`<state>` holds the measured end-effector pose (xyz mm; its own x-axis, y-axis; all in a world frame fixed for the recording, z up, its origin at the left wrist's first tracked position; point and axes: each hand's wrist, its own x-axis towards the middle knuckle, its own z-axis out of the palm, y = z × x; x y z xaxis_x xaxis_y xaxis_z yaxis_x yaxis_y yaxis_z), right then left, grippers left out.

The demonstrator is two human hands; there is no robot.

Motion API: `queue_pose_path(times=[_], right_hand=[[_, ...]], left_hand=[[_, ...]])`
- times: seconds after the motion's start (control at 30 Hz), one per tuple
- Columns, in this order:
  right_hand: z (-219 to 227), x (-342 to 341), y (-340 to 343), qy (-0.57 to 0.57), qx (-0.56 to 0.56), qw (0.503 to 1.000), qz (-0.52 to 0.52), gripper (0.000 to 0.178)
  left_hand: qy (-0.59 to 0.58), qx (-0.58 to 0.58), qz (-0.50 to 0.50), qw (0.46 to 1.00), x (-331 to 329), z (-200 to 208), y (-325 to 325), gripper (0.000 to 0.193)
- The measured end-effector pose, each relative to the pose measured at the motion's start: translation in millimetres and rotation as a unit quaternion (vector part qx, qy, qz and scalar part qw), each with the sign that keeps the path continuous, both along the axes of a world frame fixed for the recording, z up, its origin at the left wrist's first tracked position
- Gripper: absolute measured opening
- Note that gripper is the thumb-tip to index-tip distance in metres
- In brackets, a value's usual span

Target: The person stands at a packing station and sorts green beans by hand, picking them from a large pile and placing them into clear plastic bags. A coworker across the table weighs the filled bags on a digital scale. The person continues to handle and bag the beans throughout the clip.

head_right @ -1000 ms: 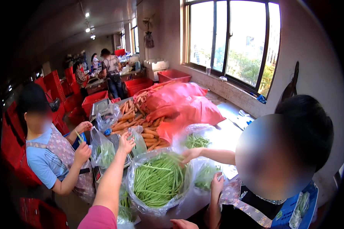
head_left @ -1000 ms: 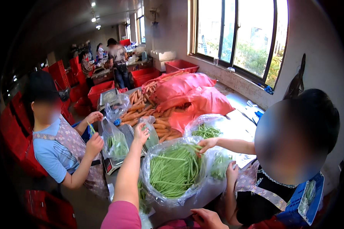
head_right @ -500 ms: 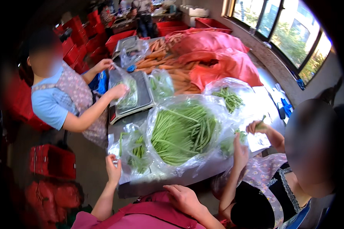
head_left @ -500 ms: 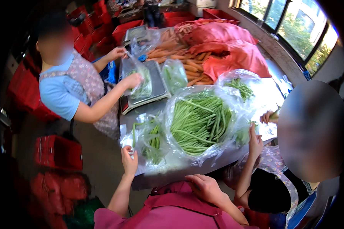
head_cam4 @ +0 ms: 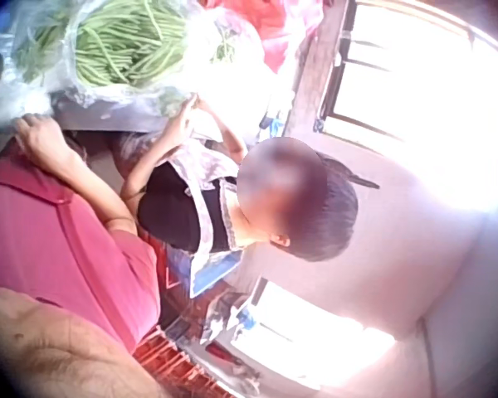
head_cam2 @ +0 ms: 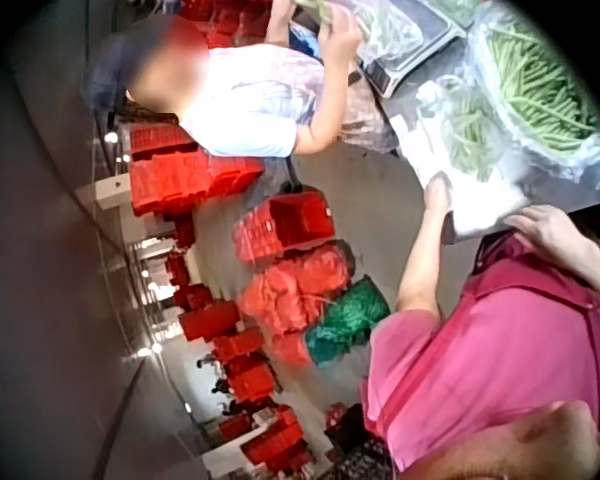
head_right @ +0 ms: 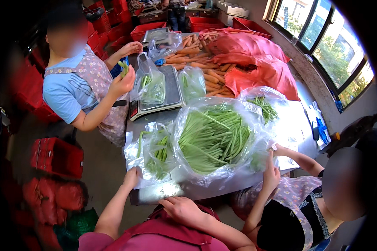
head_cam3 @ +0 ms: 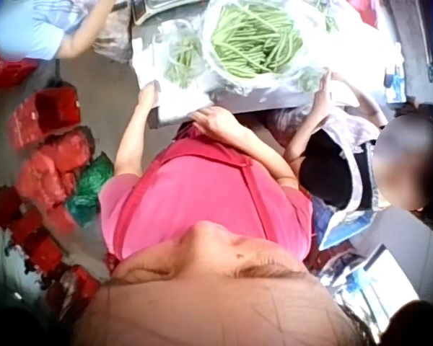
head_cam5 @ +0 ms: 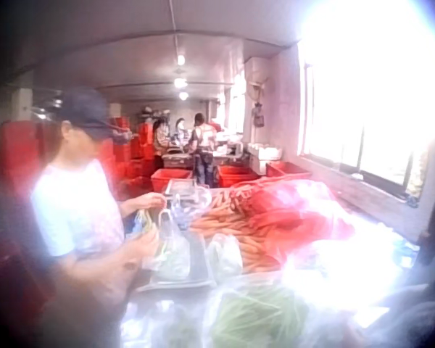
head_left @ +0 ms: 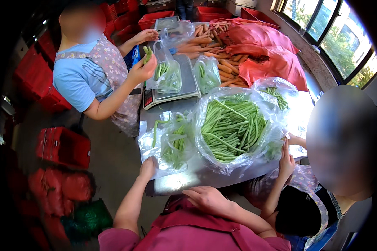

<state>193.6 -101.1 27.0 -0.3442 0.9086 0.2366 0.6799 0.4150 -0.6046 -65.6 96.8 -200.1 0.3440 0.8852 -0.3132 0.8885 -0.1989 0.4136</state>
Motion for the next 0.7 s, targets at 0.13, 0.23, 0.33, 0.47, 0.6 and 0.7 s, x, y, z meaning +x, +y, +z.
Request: queue_pose_path(times=[0.13, 0.23, 0.33, 0.47, 0.6, 0.7], right_hand=[[-10, 3, -5, 0.000, 0.009, 1.000, -0.014, 0.029], [-11, 3, -8, -0.001, 0.003, 1.000, -0.016, 0.030], [-13, 2, -10, -0.002, 0.007, 1.000, -0.021, 0.029], [-16, 5, -14, -0.016, -0.019, 0.999, -0.030, 0.029], [-23, 5, -15, -0.021, -0.051, 0.998, -0.022, 0.029], [-25, 5, -12, 0.110, -0.154, 0.981, -0.040, 0.027]], left_hand=[[0.039, 0.064, -0.062, 0.995, 10, 26, -9, 0.054], [0.039, 0.038, -0.052, 0.997, 2, 14, -1, 0.038], [0.059, -0.003, -0.059, 0.997, 3, 15, 16, 0.022], [0.081, 0.022, -0.081, 0.993, 11, 39, 24, 0.019], [-0.076, -0.119, 0.020, 0.990, 8, 49, 34, 0.018], [-0.258, -0.277, 0.120, 0.918, 16, 71, 34, 0.010]])
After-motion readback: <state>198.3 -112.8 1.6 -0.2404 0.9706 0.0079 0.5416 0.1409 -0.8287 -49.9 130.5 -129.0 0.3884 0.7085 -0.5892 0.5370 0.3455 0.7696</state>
